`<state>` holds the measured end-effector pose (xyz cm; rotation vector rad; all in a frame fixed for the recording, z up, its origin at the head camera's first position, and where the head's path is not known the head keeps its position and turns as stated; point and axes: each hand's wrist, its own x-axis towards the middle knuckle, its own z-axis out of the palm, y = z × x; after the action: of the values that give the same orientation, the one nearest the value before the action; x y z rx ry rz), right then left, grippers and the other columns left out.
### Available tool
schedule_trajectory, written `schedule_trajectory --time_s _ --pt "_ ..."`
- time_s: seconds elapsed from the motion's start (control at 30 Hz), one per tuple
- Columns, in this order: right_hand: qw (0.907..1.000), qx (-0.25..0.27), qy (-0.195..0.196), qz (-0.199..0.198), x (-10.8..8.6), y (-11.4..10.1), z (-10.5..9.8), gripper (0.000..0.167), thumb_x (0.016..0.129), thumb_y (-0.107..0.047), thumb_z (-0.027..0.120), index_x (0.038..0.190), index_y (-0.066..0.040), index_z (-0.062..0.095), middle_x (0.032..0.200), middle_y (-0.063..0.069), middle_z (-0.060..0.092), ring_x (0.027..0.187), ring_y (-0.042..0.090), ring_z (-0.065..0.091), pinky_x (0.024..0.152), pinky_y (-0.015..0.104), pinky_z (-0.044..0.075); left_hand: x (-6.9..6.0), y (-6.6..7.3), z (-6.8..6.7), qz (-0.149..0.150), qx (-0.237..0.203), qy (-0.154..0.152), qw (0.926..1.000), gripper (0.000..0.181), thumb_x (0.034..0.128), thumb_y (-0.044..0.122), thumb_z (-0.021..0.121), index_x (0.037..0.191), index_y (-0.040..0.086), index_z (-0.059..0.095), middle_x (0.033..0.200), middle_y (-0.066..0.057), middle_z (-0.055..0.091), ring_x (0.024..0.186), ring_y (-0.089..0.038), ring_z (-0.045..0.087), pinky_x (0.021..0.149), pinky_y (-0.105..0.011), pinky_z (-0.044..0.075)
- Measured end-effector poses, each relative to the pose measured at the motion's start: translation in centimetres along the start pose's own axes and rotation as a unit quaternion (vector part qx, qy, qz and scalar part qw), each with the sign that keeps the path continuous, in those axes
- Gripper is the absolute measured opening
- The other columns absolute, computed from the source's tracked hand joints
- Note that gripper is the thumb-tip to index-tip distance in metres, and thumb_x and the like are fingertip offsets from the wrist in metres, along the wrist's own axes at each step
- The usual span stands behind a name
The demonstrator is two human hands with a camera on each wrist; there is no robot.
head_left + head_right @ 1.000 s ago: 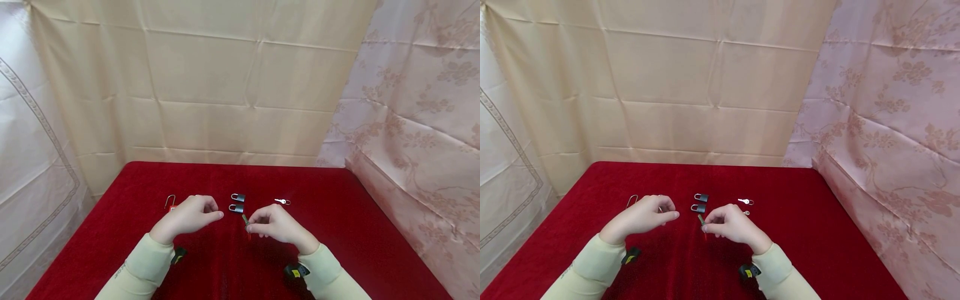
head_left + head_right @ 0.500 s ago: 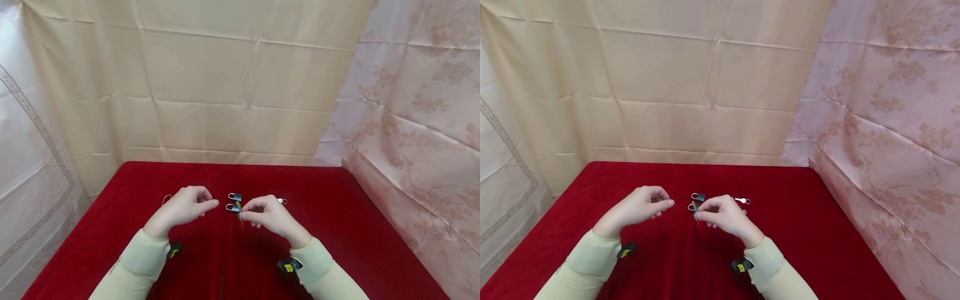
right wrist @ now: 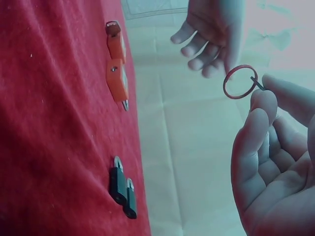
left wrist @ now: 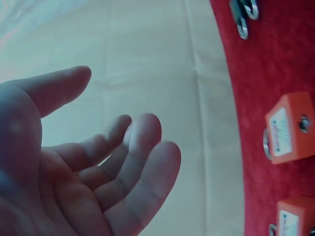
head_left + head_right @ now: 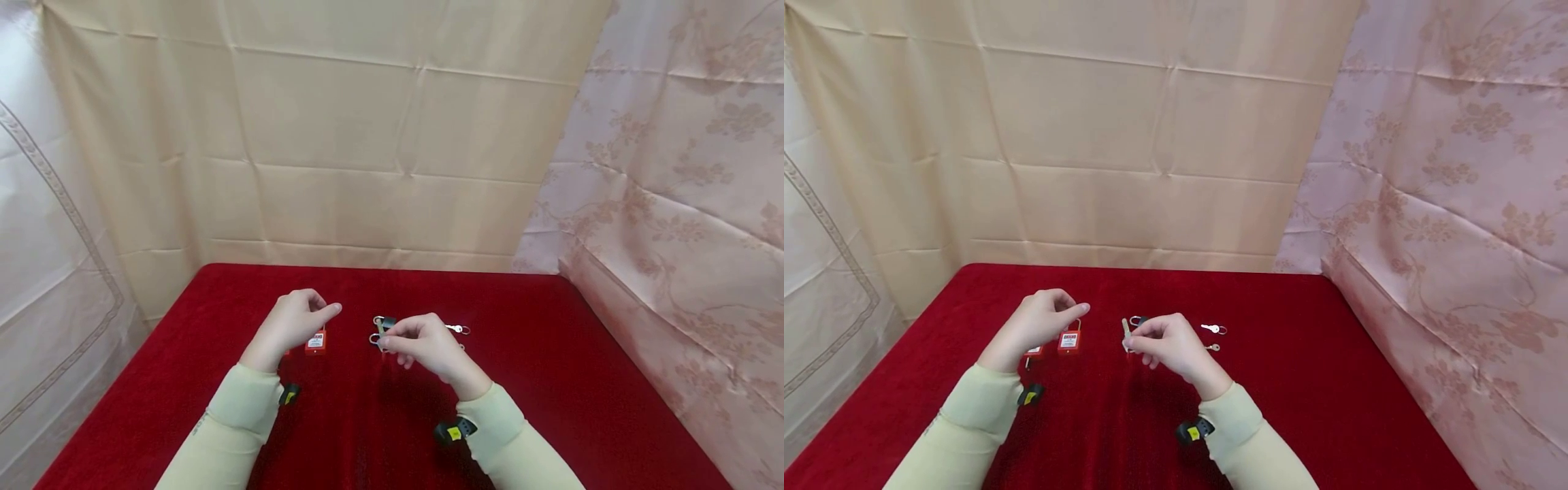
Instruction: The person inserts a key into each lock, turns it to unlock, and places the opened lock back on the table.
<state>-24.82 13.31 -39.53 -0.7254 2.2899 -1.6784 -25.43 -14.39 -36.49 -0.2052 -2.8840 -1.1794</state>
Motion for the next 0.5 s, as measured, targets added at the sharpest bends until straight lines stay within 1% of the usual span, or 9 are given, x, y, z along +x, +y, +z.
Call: schedule_trajectory --time_s 0.1,0.2,0.3,0.4,0.43,0.5 --pt "0.9998 0.016 0.002 0.014 0.2 0.3 0.3 0.013 0.091 -0.018 0.079 0.097 -0.007 0.079 0.084 0.009 0.074 0.063 0.02 0.062 0.057 0.032 0.057 0.6 -0.7 0.5 -0.013 0.012 0.001 0.9998 0.037 0.0963 0.038 0.068 0.108 0.003 0.068 0.096 -0.008 0.068 0.081 -0.023 0.063 0.076 -0.044 0.055" --pt "0.9995 0.021 0.003 0.025 0.4 0.6 0.5 0.013 0.091 -0.018 0.079 0.097 -0.007 0.079 0.085 0.01 0.074 0.062 0.019 0.062 0.056 0.032 0.057 1.1 -1.3 1.0 -0.022 0.024 0.0 0.9995 0.039 0.0962 0.039 0.068 0.11 0.002 0.067 0.098 -0.01 0.068 0.082 -0.024 0.063 0.077 -0.044 0.055" --pt "0.9993 0.021 0.003 0.03 0.6 1.1 0.6 0.013 0.091 -0.018 0.078 0.098 -0.008 0.079 0.088 0.018 0.074 0.062 0.019 0.062 0.056 0.032 0.057 1.5 -1.8 1.3 -0.032 0.036 0.004 0.9988 0.043 0.0959 0.038 0.067 0.114 -0.001 0.066 0.102 -0.013 0.068 0.085 -0.026 0.064 0.079 -0.046 0.055" --pt "0.9992 0.021 0.0 0.035 0.7 1.6 0.7 0.013 0.092 -0.018 0.078 0.098 -0.007 0.079 0.093 0.025 0.072 0.062 0.018 0.062 0.056 0.032 0.057 1.9 -2.1 1.6 -0.044 0.043 0.012 0.998 0.049 0.0956 0.037 0.067 0.121 -0.004 0.064 0.11 -0.018 0.068 0.091 -0.031 0.065 0.084 -0.049 0.055" --pt "0.9991 0.02 -0.001 0.037 0.7 1.7 0.7 0.013 0.092 -0.017 0.078 0.098 -0.007 0.079 0.094 0.026 0.072 0.062 0.018 0.062 0.056 0.032 0.057 2.1 -2.2 1.7 -0.047 0.046 0.013 0.9978 0.051 0.0955 0.037 0.067 0.123 -0.006 0.063 0.113 -0.02 0.067 0.094 -0.033 0.066 0.085 -0.051 0.054" --pt "0.9989 0.019 -0.004 0.044 0.8 2.0 0.8 0.013 0.092 -0.017 0.078 0.098 -0.006 0.079 0.094 0.025 0.072 0.062 0.017 0.062 0.055 0.031 0.057 2.4 -2.5 1.9 -0.056 0.054 0.015 0.9969 0.054 0.0954 0.038 0.067 0.126 -0.007 0.062 0.116 -0.023 0.066 0.098 -0.035 0.066 0.088 -0.052 0.054"
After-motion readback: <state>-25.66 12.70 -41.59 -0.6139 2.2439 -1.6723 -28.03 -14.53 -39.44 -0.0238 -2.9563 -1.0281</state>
